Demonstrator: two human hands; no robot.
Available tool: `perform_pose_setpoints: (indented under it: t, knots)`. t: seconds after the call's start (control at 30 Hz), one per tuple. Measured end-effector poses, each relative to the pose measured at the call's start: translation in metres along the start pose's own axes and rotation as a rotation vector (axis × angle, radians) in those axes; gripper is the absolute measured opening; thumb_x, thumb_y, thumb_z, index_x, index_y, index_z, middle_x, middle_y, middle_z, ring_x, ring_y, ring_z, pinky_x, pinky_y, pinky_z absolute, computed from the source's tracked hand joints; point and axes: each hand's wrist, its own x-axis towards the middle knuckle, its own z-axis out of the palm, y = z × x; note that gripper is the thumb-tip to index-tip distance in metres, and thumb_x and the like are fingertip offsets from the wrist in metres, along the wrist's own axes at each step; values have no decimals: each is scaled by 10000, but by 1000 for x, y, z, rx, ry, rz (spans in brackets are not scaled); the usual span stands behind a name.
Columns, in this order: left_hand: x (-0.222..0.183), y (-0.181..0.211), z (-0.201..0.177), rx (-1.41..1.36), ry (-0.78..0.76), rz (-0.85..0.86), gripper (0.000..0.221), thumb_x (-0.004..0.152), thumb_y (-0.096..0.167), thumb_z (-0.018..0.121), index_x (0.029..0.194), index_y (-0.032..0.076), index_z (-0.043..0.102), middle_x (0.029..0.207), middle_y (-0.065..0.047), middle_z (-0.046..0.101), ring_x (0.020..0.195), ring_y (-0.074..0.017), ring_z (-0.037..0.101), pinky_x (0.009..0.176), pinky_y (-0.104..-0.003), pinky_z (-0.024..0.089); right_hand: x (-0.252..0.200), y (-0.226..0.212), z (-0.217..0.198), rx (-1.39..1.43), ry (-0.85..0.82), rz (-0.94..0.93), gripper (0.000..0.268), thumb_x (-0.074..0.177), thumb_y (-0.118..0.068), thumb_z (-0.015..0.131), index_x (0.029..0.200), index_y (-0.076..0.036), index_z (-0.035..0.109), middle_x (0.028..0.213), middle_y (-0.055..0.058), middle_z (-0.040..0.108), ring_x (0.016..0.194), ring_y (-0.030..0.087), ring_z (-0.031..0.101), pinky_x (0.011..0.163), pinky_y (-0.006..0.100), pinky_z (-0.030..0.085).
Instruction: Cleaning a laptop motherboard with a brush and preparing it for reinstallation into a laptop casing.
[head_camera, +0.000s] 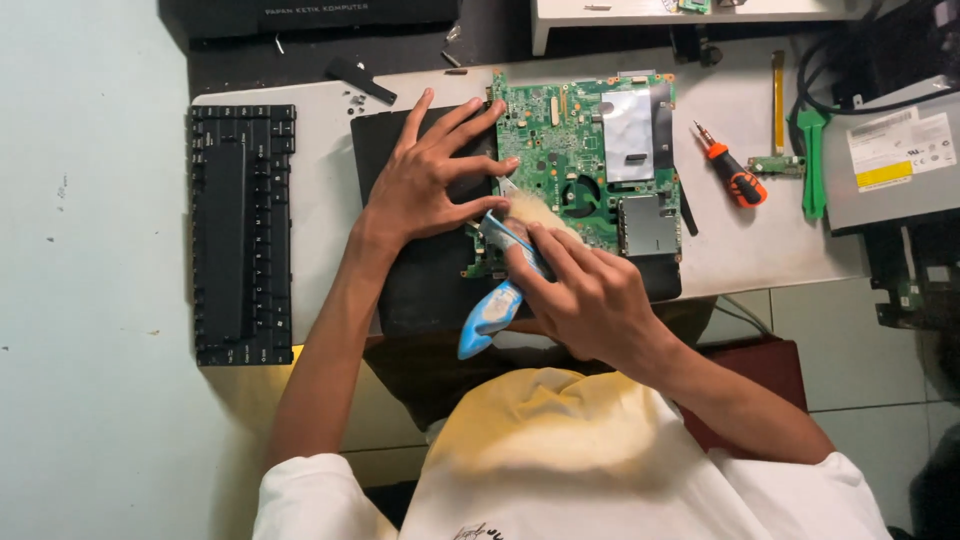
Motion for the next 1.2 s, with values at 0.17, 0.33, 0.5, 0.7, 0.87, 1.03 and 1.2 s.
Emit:
perform_pose_setpoints:
  t: [0.17, 0.33, 0.5, 0.7, 0.87, 1.03, 1.2]
  knots:
    - [1, 3, -2, -60, 6, -56, 334, 1178, 529, 830, 1369, 270, 917, 1845, -117, 525, 1724, -388, 502, 1448, -746, 155, -12, 9, 6, 483, -69, -65, 507, 1034, -64, 584, 1501, -186, 739, 1540, 45, 829, 1351, 220, 861, 550, 341, 494]
    - [3, 0, -4, -77, -52, -70, 368, 1141, 563, 842, 1405, 314, 907, 1862, -113, 509, 1752, -366, 446, 1448, -727, 139, -44, 70, 17, 848, 23, 228, 284, 1109, -114, 872, 1319, 48, 772, 1292, 184, 860, 962, 301, 863, 741, 408, 691]
    - [2, 0, -4, -85, -57, -69, 389, 1121, 575, 851, 1415, 327, 907, 1853, -106, 528, 1752, -365, 440, 1444, -737, 148, -88, 139, 17, 1109, -13, 853, 389, 1211, -173, 790, 1525, -51, 596, 1174, 111, 718, 1032, 217, 790, 895, 303, 687]
    - [1, 1, -4, -73, -29, -64, 370, 1111, 532, 898, 1411, 316, 904, 1835, -118, 557, 1734, -394, 481, 1442, -753, 184, -92, 153, 7, 755, 87, 738, 323, 1304, -209, 816, 1465, -3, 627, 1133, 129, 648, 811, 216, 665, 686, 312, 552]
    - [2, 0, -4, -64, -19, -60, 378, 1108, 531, 915, 1411, 306, 904, 1835, -137, 557, 1730, -393, 492, 1438, -760, 189, -91, 168, 19, 546, 116, 580, 320, 1348, -126, 868, 1494, 71, 662, 1198, 242, 786, 991, 372, 824, 772, 428, 672]
    - [2, 1, -6, -77, -17, -62, 362, 1112, 509, 925, 1410, 306, 900, 1838, -140, 552, 1734, -400, 491, 1444, -760, 186, -91, 160, 16, 682, 81, 693, 289, 1303, -163, 864, 1456, 8, 688, 1101, 106, 710, 870, 218, 683, 735, 347, 600]
    - [2, 4, -7, -94, -31, -66, 380, 1110, 524, 900, 1404, 283, 902, 1855, -142, 528, 1740, -414, 488, 1451, -759, 168, -85, 161, 16, 526, 115, 553, 312, 1319, -185, 843, 1442, 68, 708, 1176, 221, 810, 985, 350, 835, 799, 438, 711]
